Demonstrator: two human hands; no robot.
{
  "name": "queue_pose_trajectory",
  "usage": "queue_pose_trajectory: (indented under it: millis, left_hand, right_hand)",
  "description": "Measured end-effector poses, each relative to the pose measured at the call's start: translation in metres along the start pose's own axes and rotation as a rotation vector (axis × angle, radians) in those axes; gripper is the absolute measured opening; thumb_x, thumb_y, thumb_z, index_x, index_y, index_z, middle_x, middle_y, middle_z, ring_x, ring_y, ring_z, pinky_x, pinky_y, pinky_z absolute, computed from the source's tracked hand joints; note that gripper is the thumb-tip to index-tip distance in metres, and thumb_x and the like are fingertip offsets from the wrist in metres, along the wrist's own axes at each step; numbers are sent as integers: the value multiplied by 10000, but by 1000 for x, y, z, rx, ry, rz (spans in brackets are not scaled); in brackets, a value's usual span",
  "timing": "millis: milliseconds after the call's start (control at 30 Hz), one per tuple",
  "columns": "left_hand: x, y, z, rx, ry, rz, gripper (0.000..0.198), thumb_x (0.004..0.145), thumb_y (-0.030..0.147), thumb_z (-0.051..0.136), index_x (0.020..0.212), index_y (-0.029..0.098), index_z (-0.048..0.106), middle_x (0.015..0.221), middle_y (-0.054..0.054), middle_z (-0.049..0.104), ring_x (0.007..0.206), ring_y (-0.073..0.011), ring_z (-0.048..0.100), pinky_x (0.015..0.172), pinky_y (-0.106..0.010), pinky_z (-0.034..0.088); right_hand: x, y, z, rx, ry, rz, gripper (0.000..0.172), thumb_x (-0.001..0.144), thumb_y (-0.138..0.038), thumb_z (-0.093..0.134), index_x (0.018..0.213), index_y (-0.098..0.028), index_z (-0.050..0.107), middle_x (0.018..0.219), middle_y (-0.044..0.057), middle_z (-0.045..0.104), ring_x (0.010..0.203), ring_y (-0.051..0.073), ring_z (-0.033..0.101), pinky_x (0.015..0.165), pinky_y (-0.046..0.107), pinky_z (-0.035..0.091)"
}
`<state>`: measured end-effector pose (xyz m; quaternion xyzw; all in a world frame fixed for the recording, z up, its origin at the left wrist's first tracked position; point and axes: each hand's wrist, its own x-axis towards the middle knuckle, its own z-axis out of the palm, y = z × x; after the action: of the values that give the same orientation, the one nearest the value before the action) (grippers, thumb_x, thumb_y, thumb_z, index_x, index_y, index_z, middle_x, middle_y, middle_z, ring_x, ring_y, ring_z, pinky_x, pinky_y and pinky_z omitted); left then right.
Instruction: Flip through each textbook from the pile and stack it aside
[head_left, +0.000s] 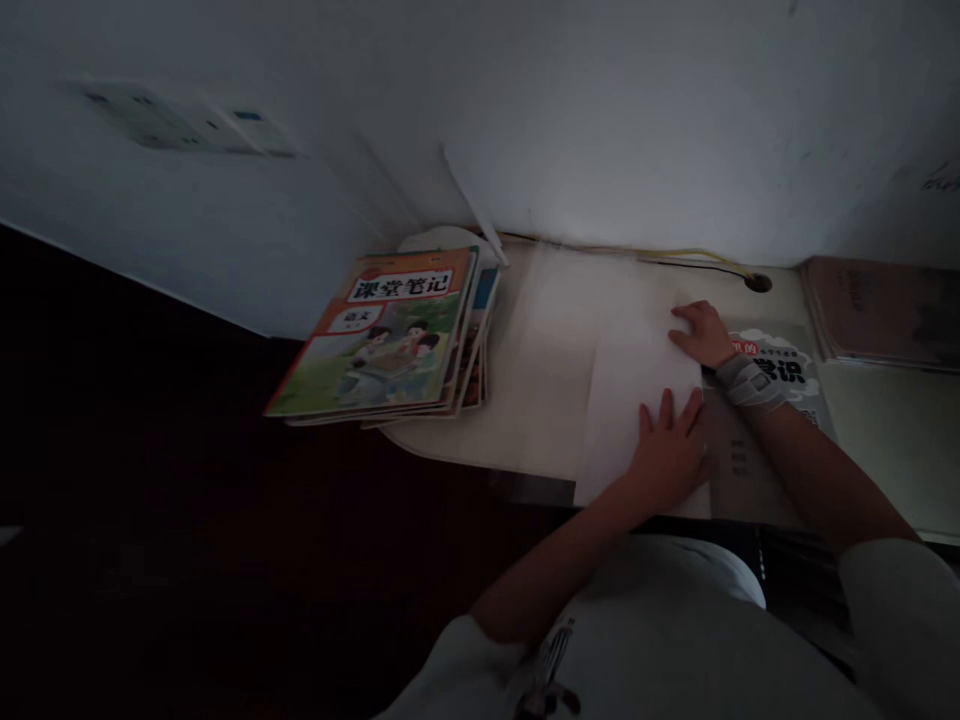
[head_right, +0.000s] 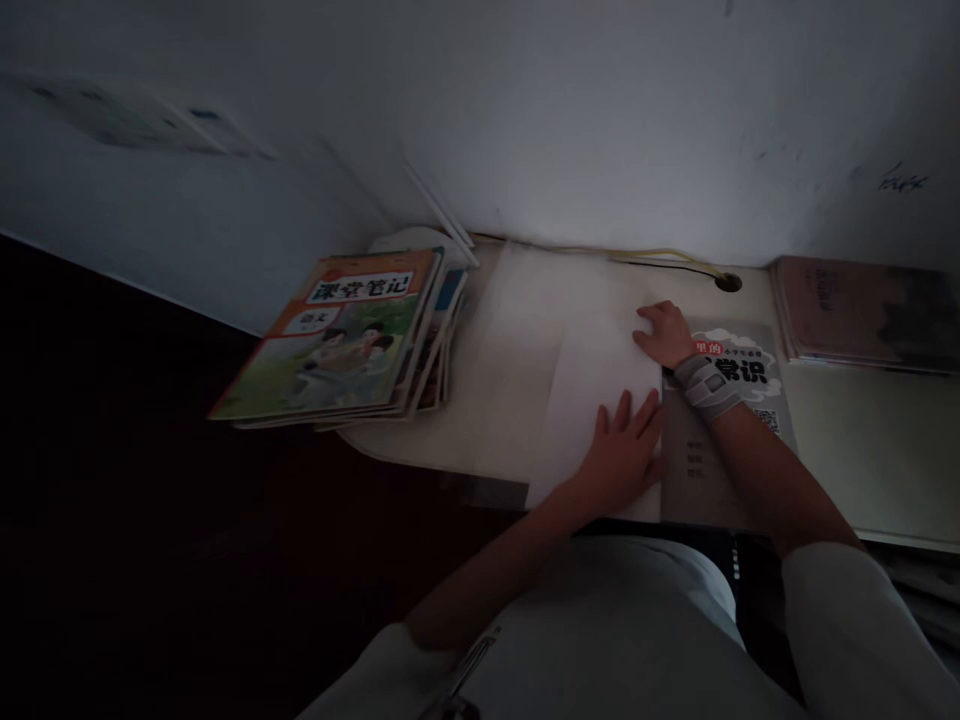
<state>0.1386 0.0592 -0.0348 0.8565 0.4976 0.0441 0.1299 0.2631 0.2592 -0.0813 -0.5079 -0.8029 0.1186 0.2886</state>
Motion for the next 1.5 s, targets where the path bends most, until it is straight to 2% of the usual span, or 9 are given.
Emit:
queue_pose_trajectory:
  millis: [233,400,533,733,1000,1167,1300,1433,1500]
  left_hand:
    - [-8,-12,-1,25,29,-55,618,896,415,401,1440,156,263,1545,-126,156,1371,-425,165,1005,-677,250]
    - [-9,-8,-5,52,53,-78,626,895,386,400,1430,95,258,1538,-169,148,1398,-383,111,1040,-636,234]
    - [-4,3,1,48,40,-38,693,880,446,401,1418,36,251,1522,-222,158,1399,-376,118,1047,-631,222]
    - [-7,4,16,29,87,-89,665,878,378,385,1439,63,217,1537,-187,132,1385,-393,159,1053,-612,231]
    - [-21,-23,3,-24,127,-231,601,892,331,392,1400,29,284,1495,-232,241,1389,-365,170,1086,-550,210]
    - [-27,-10,-5,-9,128,-11,647,902,458,390,1419,88,269,1522,-196,191,1408,-337,115,1095,-519,224]
    - [-24,-6,0,57,81,-72,666,871,538,416,1421,179,305,1519,-166,227,1365,-428,199,1020,-662,232]
    - [-21,-8,7,92,65,-111,651,875,508,420,1431,196,289,1514,-181,232,1333,-446,263,978,-687,260]
    - [-21,-8,10,106,80,-117,650,878,497,414,1435,189,282,1513,-185,230,1333,-447,260,984,-684,253]
  right_hand:
    - [-2,-15,4,16,94,-43,533,878,-515,387,1171,-123,597,1222,201,534,1179,292,481,1012,480,377]
    - [-3,-14,2,9,-68,-69,580,812,-582,488,1245,-202,554,1431,132,400,1360,311,285,1069,531,287]
    - [-3,-14,-2,-152,-218,-25,568,740,-489,614,1201,-157,591,1479,149,323,1382,374,195,1071,576,242]
    - [-5,-16,0,-188,-214,-166,569,778,-444,585,1251,-130,554,1440,176,380,1374,315,254,1121,516,184]
    - [-5,-9,6,-21,-24,-49,586,820,-550,480,1265,-173,533,1453,153,363,1371,325,255,1081,552,250]
    - [-5,-15,-2,-63,-155,-105,623,786,-572,518,1233,-142,570,1378,192,442,1284,336,391,1057,517,305]
    - [-12,-32,-6,-220,-230,-159,570,763,-524,576,1190,-148,608,1359,180,463,1298,350,360,1065,507,285]
    - [-8,-56,-6,-297,-193,-172,601,814,-527,515,1294,-166,512,1447,154,371,1363,348,248,1078,548,209]
    - [3,-68,-4,-276,-220,-158,557,868,-491,439,1292,-137,503,1402,171,434,1319,322,342,1061,496,259]
